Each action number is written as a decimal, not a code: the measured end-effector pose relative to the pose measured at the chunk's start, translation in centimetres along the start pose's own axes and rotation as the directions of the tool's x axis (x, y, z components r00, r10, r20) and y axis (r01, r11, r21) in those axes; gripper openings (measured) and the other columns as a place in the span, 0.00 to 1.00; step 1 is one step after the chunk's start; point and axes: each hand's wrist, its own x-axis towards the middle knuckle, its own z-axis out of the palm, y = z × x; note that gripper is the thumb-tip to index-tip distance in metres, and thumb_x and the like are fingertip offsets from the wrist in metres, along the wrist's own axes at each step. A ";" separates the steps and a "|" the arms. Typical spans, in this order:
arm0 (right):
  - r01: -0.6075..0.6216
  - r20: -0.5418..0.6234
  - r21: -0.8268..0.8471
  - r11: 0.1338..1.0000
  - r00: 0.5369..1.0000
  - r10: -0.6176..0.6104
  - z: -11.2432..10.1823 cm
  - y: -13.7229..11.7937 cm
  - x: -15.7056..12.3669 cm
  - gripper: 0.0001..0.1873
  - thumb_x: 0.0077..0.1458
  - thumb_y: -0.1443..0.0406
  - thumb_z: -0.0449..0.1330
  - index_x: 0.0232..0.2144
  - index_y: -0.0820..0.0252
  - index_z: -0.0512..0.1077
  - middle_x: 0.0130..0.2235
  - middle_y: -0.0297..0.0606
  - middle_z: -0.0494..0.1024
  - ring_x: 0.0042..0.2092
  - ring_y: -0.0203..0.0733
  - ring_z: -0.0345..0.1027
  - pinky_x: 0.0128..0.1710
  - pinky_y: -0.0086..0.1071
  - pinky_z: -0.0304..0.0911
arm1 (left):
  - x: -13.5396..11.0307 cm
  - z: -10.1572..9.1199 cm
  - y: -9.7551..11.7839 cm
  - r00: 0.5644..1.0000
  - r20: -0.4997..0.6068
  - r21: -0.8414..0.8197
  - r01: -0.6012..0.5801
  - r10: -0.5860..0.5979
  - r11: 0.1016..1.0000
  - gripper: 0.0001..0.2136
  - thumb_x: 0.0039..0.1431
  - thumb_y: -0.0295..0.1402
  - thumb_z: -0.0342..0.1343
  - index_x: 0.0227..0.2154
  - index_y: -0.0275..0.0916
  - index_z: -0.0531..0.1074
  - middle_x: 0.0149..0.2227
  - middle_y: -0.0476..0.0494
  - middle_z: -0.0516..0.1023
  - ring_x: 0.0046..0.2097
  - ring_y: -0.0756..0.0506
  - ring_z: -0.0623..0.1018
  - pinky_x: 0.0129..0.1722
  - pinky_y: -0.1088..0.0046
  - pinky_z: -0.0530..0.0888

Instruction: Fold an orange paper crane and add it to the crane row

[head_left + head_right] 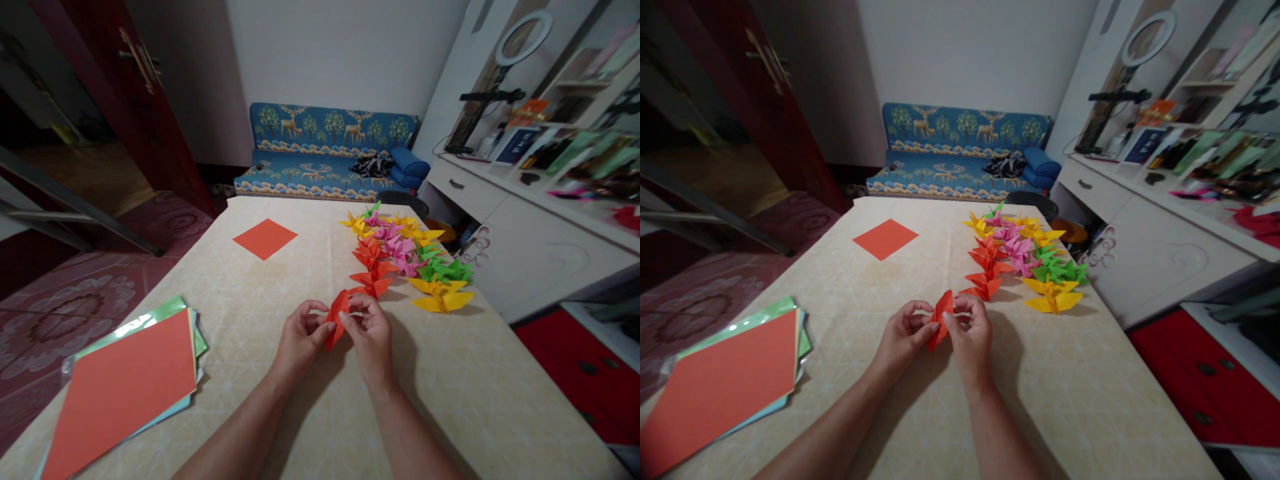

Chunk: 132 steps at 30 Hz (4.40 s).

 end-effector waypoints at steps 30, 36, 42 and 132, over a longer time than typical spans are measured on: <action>0.046 0.211 -0.074 0.996 0.977 -0.030 0.3 -0.3 0.0 0.04 0.49 0.66 0.59 0.28 0.59 0.75 0.36 0.39 0.74 0.39 0.43 0.69 0.39 0.33 0.65 | -0.3 0.3 1.1 1.000 0.005 -0.078 0.024 -0.024 0.997 0.16 0.51 0.38 0.62 0.38 0.38 0.65 0.19 0.53 0.73 0.19 0.54 0.68 0.21 0.82 0.61; 0.087 0.147 -0.076 0.993 0.986 -0.075 0.1 0.0 -0.2 0.04 0.50 0.67 0.60 0.31 0.59 0.74 0.37 0.39 0.73 0.39 0.42 0.68 0.38 0.32 0.65 | -0.3 0.4 1.0 0.998 -0.055 -0.154 0.030 -0.039 0.988 0.14 0.50 0.36 0.63 0.35 0.36 0.67 0.19 0.53 0.73 0.20 0.55 0.67 0.21 0.82 0.62; 0.093 0.130 -0.068 0.993 0.988 -0.083 0.0 -0.1 -0.1 0.05 0.49 0.69 0.60 0.29 0.58 0.76 0.35 0.37 0.72 0.39 0.41 0.68 0.40 0.33 0.63 | -0.3 0.3 0.8 0.996 -0.036 -0.145 0.072 -0.078 0.987 0.13 0.50 0.36 0.63 0.34 0.35 0.69 0.20 0.50 0.74 0.20 0.55 0.67 0.20 0.82 0.61; -0.224 0.185 -0.067 0.972 0.955 0.232 0.1 -0.2 0.0 0.05 0.39 0.67 0.61 0.24 0.61 0.75 0.26 0.35 0.76 0.29 0.38 0.67 0.30 0.29 0.63 | 0.1 -0.2 0.0 1.000 -0.025 -0.016 -0.004 0.004 1.000 0.05 0.46 0.28 0.63 0.26 0.35 0.72 0.26 0.44 0.77 0.27 0.50 0.74 0.29 0.77 0.68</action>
